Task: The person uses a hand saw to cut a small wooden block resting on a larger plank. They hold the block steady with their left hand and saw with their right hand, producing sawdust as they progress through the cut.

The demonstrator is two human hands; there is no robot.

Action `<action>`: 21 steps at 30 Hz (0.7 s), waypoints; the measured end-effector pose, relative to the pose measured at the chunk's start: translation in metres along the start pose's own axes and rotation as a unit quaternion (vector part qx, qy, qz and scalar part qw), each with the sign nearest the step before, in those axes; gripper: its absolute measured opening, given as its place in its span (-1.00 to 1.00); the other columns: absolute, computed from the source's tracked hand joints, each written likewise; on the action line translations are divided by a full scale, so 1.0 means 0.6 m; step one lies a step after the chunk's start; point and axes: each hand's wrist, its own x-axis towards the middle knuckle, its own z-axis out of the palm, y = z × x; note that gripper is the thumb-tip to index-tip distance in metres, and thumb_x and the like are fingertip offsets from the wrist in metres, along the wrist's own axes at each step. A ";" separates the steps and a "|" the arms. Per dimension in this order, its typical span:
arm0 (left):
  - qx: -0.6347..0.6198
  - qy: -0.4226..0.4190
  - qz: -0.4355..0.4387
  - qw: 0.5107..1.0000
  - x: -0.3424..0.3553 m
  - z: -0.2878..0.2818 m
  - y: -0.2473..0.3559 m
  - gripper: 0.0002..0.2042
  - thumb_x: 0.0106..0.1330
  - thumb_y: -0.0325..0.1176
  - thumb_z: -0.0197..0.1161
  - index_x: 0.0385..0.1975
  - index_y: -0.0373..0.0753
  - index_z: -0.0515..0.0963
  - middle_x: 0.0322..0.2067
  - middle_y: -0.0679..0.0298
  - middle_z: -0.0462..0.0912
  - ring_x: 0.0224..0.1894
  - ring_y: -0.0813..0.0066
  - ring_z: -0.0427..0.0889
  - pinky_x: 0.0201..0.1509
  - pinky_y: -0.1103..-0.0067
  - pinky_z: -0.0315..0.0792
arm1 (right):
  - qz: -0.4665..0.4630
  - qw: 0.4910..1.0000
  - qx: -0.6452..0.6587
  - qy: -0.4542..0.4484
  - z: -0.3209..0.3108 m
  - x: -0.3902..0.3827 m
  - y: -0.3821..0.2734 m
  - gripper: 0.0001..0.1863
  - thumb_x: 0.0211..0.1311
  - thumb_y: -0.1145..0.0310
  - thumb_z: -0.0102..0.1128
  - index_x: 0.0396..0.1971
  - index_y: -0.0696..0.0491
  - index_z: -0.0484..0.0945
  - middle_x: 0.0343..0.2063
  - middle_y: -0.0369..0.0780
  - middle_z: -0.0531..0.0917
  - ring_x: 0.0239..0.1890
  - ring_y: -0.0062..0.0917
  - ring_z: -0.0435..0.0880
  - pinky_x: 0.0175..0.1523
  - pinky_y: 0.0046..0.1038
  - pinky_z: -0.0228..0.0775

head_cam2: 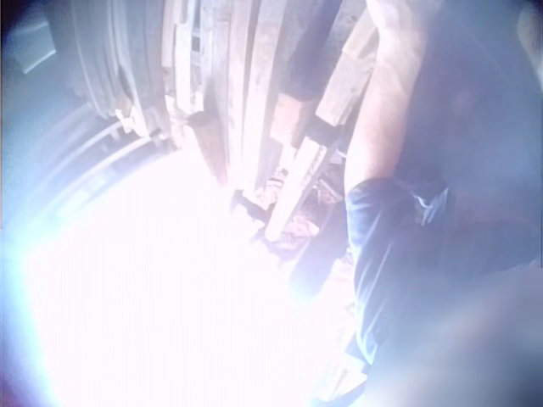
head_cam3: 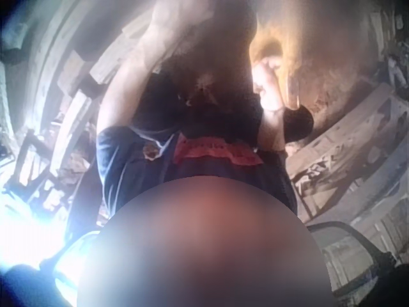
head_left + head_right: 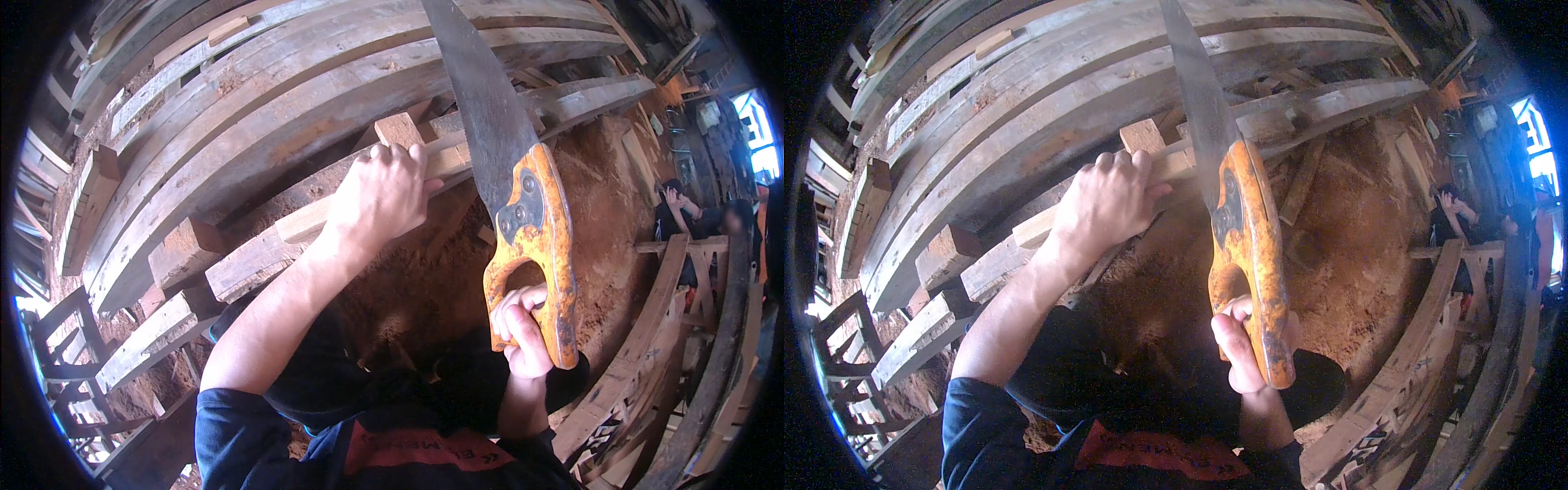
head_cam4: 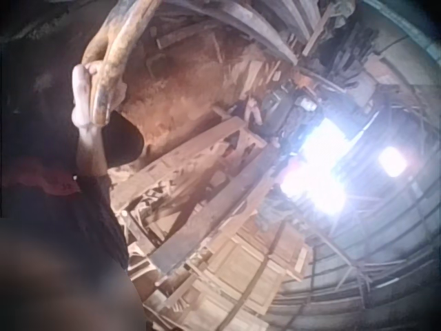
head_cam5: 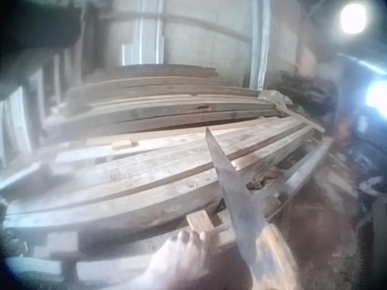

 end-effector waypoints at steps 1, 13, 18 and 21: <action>-0.001 -0.001 -0.001 1.000 0.001 0.000 0.000 -0.62 0.34 -0.07 0.14 -0.35 -0.36 0.42 -0.49 -0.02 0.58 -0.40 0.07 0.67 -0.39 0.33 0.59 | -0.012 1.000 -0.015 -0.002 -0.001 0.003 0.002 -0.88 -0.04 0.57 0.22 -0.46 0.16 0.47 -0.64 -0.26 0.48 -0.71 -0.61 0.38 -0.55 -0.50 0.20; 0.033 0.009 0.007 0.999 0.001 0.003 0.003 -0.62 0.35 -0.06 0.14 -0.38 -0.35 0.44 -0.52 0.07 0.59 -0.37 0.23 0.67 -0.36 0.44 0.59 | -0.014 0.998 -0.055 -0.017 0.005 0.031 -0.001 -0.90 -0.03 0.56 0.27 -0.48 0.16 0.52 -0.62 -0.29 0.49 -0.66 -0.59 0.41 -0.51 -0.49 0.22; 0.025 0.001 0.006 1.000 0.000 0.001 0.002 -0.62 0.35 -0.06 0.13 -0.38 -0.35 0.44 -0.51 0.06 0.59 -0.35 0.21 0.67 -0.34 0.44 0.59 | 0.022 0.998 -0.040 -0.039 0.007 0.041 -0.018 -0.92 -0.01 0.53 0.24 -0.50 0.16 0.50 -0.68 -0.29 0.50 -0.67 -0.62 0.45 -0.52 -0.54 0.26; 0.023 -0.001 0.007 1.000 0.000 -0.002 0.003 -0.62 0.35 -0.06 0.13 -0.38 -0.35 0.44 -0.51 0.06 0.59 -0.35 0.21 0.67 -0.33 0.43 0.59 | 0.006 0.999 -0.033 -0.044 0.006 0.043 -0.019 -0.92 0.02 0.54 0.23 -0.49 0.16 0.50 -0.69 -0.29 0.50 -0.69 -0.64 0.44 -0.55 -0.56 0.25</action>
